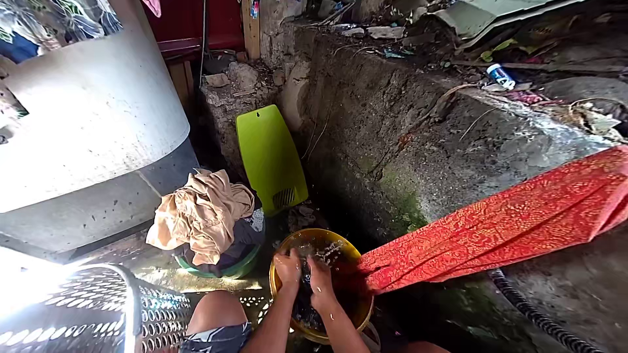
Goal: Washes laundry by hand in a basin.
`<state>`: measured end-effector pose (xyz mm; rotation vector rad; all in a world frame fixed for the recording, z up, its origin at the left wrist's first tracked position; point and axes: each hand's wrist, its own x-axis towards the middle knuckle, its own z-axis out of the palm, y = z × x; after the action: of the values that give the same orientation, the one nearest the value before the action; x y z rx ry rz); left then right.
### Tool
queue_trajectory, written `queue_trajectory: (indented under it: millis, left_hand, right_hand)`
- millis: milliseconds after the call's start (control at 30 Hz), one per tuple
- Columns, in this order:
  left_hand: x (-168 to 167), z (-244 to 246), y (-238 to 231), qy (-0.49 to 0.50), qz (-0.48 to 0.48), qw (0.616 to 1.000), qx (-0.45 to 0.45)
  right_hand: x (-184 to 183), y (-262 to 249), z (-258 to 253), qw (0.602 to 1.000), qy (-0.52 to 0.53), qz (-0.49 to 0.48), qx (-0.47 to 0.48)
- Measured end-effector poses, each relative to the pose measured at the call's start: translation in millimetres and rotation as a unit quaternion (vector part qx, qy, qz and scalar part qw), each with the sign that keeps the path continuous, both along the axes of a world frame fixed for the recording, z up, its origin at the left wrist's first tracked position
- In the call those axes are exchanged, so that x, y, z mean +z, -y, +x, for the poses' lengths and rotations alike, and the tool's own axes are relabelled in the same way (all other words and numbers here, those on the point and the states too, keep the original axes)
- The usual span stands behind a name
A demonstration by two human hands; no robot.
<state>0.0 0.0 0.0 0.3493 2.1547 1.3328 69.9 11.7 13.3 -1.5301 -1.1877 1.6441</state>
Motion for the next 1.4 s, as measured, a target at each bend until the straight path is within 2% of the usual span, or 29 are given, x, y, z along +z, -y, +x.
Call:
queue_trajectory:
  millis: [67,100,133,200,233,267,333,400,433,500,567,633,700,733,867,900,933,967,1033,1100,1167,1233,1300,1333,1400]
  left_hand:
    - [11,17,7,-0.016,-0.036,0.997,-0.067]
    - [20,36,13,-0.049,-0.014,0.992,-0.111]
    - [24,58,21,-0.097,0.032,0.984,-0.146]
    - [14,87,26,-0.202,0.156,0.956,-0.145]
    - [8,83,24,-0.204,0.171,0.953,-0.143]
    - [4,69,21,-0.180,0.139,0.962,-0.153]
    - [2,24,14,-0.134,-0.015,0.972,-0.195]
    - [0,-2,10,-0.120,-0.143,0.955,-0.231]
    - [0,-4,9,-0.142,-0.180,0.943,-0.241]
    - [-1,-2,7,-0.213,-0.180,0.917,-0.284]
    - [-9,-3,3,-0.268,-0.149,0.875,-0.374]
    - [-19,-6,-2,-0.275,-0.173,0.819,-0.474]
    - [-37,-4,1,-0.254,-0.225,0.777,-0.531]
    - [-46,-1,5,-0.235,-0.255,0.763,-0.545]
    - [-48,9,20,-0.121,-0.336,0.752,-0.554]
    - [-42,5,21,-0.089,-0.327,0.766,-0.545]
    - [-38,0,21,-0.055,-0.299,0.795,-0.526]
    - [-37,-5,21,-0.028,-0.256,0.834,-0.488]
    - [-36,-12,19,0.030,-0.170,0.913,-0.370]
    - [-48,-14,13,0.161,-0.065,0.965,-0.198]
    - [-40,-7,13,0.290,0.044,0.955,-0.051]
    - [-19,5,13,0.358,0.144,0.922,0.036]
    - [2,20,11,0.319,0.196,0.925,0.066]
    - [9,30,12,0.246,0.203,0.946,0.047]
    - [19,54,25,0.032,0.156,0.985,-0.066]
  right_hand:
    - [-10,-5,10,1.000,0.006,0.000,0.009]
    - [-14,-10,16,1.000,0.008,0.015,0.012]
    - [-14,-17,23,0.999,0.021,0.017,0.018]
    - [-16,-29,30,0.999,0.048,0.019,0.010]
    - [-9,-32,33,0.998,0.061,0.026,0.021]
    - [0,-34,33,0.997,0.061,0.043,0.024]
    - [19,-36,28,0.993,0.008,0.117,0.028]
    - [26,-43,34,0.973,0.014,0.215,0.084]
    - [22,-49,39,0.958,0.067,0.248,0.124]
    - [4,-53,44,0.905,0.238,0.267,0.232]
    - [-19,-37,38,0.813,0.412,0.183,0.368]
    - [-47,-19,34,0.736,0.482,0.097,0.466]
    - [-62,-8,41,0.698,0.508,0.050,0.502]
    - [-66,-6,47,0.694,0.510,0.030,0.507]
    - [-76,-9,57,0.698,0.502,-0.018,0.510]
    - [-71,-16,55,0.713,0.490,-0.004,0.501]
    - [-64,-24,52,0.747,0.458,0.032,0.481]
    - [-53,-31,49,0.800,0.392,0.075,0.448]
    - [-2,-38,40,0.886,0.208,0.144,0.389]
    - [43,-37,37,0.930,-0.001,0.208,0.303]
    - [51,-36,36,0.946,-0.173,0.214,0.173]
    - [27,-39,33,0.966,-0.223,0.126,0.028]
    - [-2,-40,28,0.971,-0.235,0.020,-0.036]
    - [-12,-39,25,0.971,-0.235,-0.014,-0.031]
    - [-22,-35,22,0.973,-0.230,-0.021,0.006]
